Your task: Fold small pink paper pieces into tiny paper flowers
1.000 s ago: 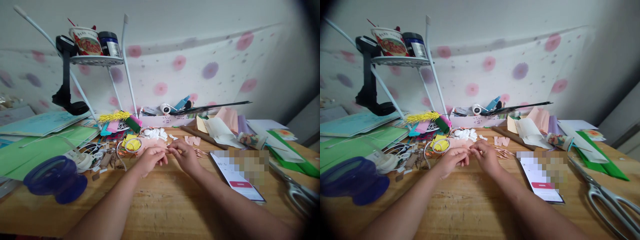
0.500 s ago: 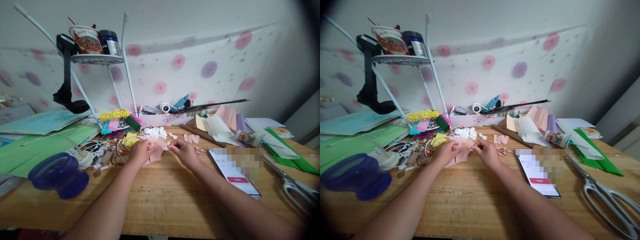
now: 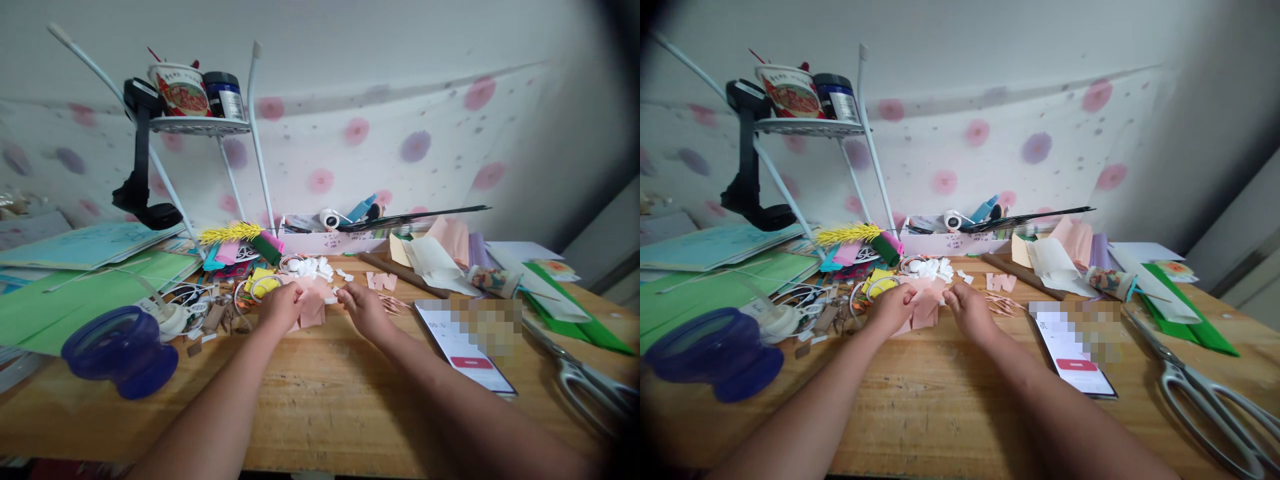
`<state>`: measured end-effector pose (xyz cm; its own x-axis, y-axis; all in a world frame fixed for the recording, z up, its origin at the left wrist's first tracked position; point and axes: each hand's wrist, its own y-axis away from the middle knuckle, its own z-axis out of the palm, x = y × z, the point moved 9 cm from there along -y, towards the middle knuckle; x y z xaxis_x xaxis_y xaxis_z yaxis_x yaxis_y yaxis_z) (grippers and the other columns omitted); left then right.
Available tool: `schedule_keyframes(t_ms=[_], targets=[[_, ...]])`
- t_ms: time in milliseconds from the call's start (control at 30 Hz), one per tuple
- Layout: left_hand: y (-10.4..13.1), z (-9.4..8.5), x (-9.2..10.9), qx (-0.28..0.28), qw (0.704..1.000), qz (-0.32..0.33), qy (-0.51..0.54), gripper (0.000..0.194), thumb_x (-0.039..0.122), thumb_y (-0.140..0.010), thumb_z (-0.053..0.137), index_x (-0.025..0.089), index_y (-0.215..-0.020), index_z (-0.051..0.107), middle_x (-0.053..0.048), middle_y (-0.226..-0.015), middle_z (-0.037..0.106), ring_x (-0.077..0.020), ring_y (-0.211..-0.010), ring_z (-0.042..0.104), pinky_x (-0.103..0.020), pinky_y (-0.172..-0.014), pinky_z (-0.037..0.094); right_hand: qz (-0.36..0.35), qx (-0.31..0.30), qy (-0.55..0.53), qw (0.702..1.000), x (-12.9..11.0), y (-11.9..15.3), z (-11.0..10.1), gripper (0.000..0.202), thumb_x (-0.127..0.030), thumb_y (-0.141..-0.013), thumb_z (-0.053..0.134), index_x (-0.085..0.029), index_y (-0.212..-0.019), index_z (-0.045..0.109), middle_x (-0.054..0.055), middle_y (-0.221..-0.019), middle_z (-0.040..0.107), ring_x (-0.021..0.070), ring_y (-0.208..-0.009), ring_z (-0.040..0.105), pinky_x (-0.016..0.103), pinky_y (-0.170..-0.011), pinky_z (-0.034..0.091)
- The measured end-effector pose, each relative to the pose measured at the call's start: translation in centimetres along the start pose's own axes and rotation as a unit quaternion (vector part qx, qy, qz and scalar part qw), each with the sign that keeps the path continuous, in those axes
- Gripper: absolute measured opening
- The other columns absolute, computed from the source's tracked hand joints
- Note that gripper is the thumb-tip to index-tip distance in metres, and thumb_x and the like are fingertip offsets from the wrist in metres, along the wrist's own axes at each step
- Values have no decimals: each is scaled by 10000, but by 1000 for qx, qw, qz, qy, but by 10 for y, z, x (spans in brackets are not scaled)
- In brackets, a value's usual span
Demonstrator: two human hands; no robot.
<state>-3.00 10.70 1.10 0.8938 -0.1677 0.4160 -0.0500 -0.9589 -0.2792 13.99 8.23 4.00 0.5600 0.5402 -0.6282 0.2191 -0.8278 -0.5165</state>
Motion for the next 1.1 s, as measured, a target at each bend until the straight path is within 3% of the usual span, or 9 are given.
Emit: schedule_keyframes(t_ms=[133,233,400,500,667,767,900,1100], targets=[[-1,-12,5,41,998,40,21,95,199,-704,466,194,-678,558,9,-634,527,-123,-588,446,-223,-522,250,15,8,-27,999,4,0,2,290,-385,-774,468,-163,-588,477,-5,-562,498,107,-536,452,214,-503,325],[-1,-22,9,69,994,60,58,128,178,-698,448,181,-632,557,5,-644,513,-123,-615,463,-219,-548,296,38,-19,-67,997,9,1,9,236,-366,-746,510,-159,-632,521,2,-596,547,111,-554,481,213,-515,347],[-1,-35,9,103,983,46,146,134,167,-688,443,172,-637,566,-10,-720,534,-135,-699,501,-225,-629,362,41,-55,-104,992,12,0,15,189,-309,-770,474,-160,-704,569,9,-668,592,122,-627,530,224,-570,378],[0,-29,12,69,973,45,217,130,208,-711,431,169,-658,542,12,-648,516,-122,-617,482,-214,-565,356,53,-48,-111,991,13,-1,13,205,-326,-758,494,-154,-665,555,1,-627,572,114,-590,511,214,-540,366],[6,-4,29,-19,955,65,288,176,292,-731,453,173,-765,579,9,-654,544,-113,-584,469,-203,-525,338,79,20,-110,991,15,1,-1,296,-391,-724,540,-147,-560,498,-18,-513,478,96,-499,439,208,-470,320],[10,9,38,-50,948,67,306,198,306,-723,471,174,-795,599,-3,-683,565,-116,-599,473,-206,-532,341,31,16,-138,990,4,0,-1,215,-342,-745,535,-154,-645,567,12,-613,552,124,-599,502,236,-552,385],[12,15,41,-69,941,53,327,198,313,-721,460,158,-686,579,14,-593,506,-106,-547,436,-204,-500,324,-41,23,-139,989,-10,1,-2,138,-280,-757,536,-195,-815,629,42,-760,586,153,-752,534,286,-677,427],[14,14,39,-80,917,10,390,219,343,-708,479,147,-654,562,16,-586,503,-108,-550,438,-206,-505,328,-48,21,-122,991,-13,3,-1,160,-246,-743,538,-189,-888,576,33,-773,560,131,-699,530,262,-618,443]])
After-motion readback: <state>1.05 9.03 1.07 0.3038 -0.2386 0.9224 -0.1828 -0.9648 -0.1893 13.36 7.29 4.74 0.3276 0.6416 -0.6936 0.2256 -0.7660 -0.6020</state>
